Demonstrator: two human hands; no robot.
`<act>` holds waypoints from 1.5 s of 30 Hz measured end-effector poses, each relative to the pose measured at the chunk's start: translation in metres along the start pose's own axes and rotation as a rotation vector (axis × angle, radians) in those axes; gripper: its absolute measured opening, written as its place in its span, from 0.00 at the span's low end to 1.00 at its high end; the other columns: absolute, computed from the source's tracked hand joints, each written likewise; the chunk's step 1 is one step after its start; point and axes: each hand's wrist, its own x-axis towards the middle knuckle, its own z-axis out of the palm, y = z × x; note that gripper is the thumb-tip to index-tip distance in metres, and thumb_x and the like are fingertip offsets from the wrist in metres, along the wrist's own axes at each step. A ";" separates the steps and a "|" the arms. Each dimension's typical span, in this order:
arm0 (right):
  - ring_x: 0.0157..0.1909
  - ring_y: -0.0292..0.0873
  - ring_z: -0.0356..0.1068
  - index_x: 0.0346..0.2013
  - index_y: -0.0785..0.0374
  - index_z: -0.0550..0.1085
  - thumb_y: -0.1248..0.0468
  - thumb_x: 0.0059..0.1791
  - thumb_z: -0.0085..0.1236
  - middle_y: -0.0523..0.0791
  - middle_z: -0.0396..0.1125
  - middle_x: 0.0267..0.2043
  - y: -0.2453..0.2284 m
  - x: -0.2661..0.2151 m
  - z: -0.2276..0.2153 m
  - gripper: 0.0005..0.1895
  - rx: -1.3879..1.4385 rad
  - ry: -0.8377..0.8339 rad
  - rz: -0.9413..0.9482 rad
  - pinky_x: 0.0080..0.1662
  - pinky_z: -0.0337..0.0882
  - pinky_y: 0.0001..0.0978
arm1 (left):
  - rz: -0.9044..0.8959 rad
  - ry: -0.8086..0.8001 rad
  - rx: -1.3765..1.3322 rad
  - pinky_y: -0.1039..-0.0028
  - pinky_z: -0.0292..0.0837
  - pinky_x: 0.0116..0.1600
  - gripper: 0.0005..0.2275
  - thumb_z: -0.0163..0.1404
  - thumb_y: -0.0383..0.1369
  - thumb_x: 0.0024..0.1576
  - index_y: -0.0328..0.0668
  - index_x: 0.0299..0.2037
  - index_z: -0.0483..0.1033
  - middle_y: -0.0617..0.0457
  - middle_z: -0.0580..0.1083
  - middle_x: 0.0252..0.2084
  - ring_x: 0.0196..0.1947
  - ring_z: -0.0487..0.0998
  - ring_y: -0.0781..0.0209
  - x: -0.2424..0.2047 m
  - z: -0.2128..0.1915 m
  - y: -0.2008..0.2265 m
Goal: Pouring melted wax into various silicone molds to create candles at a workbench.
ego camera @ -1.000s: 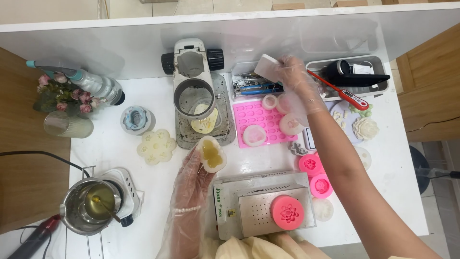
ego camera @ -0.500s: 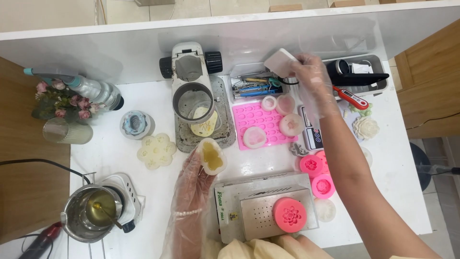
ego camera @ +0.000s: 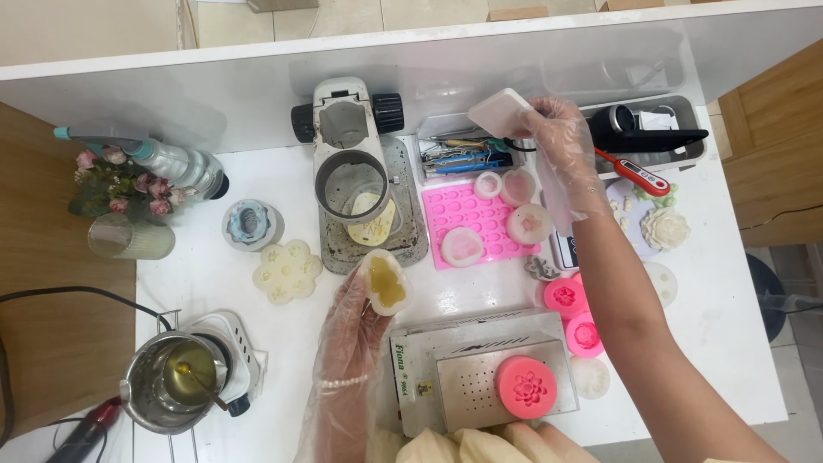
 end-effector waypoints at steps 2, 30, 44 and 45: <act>0.39 0.38 0.78 0.45 0.71 0.77 0.66 0.48 0.57 0.47 0.75 0.39 0.002 0.000 0.005 0.13 -0.006 0.003 0.009 0.44 0.77 0.26 | 0.009 -0.019 0.003 0.74 0.86 0.40 0.20 0.51 0.35 0.62 0.34 0.62 0.69 0.42 0.79 0.49 0.43 0.84 0.57 -0.002 0.001 0.002; 0.62 0.48 0.68 0.55 0.55 0.77 0.70 0.47 0.59 0.45 0.66 0.66 0.060 -0.022 0.017 0.21 -1.045 -0.047 -0.385 0.61 0.69 0.36 | 0.026 -0.075 0.021 0.72 0.85 0.45 0.21 0.49 0.34 0.62 0.32 0.63 0.67 0.39 0.77 0.54 0.48 0.83 0.54 -0.007 0.002 0.005; 0.55 0.52 0.70 0.53 0.58 0.74 0.52 0.45 0.63 0.49 0.73 0.48 -0.013 -0.019 0.016 0.25 -1.504 -0.284 -0.243 0.53 0.67 0.50 | 0.034 -0.042 0.041 0.73 0.84 0.45 0.21 0.50 0.34 0.62 0.32 0.63 0.68 0.41 0.78 0.52 0.46 0.83 0.56 -0.010 0.009 0.003; 0.51 0.54 0.71 0.49 0.58 0.76 0.51 0.46 0.62 0.51 0.74 0.45 -0.011 -0.022 0.015 0.21 -1.439 -0.298 -0.211 0.53 0.69 0.51 | 0.036 -0.064 0.035 0.73 0.85 0.45 0.21 0.50 0.34 0.62 0.32 0.63 0.68 0.41 0.78 0.52 0.47 0.83 0.56 -0.011 0.010 0.005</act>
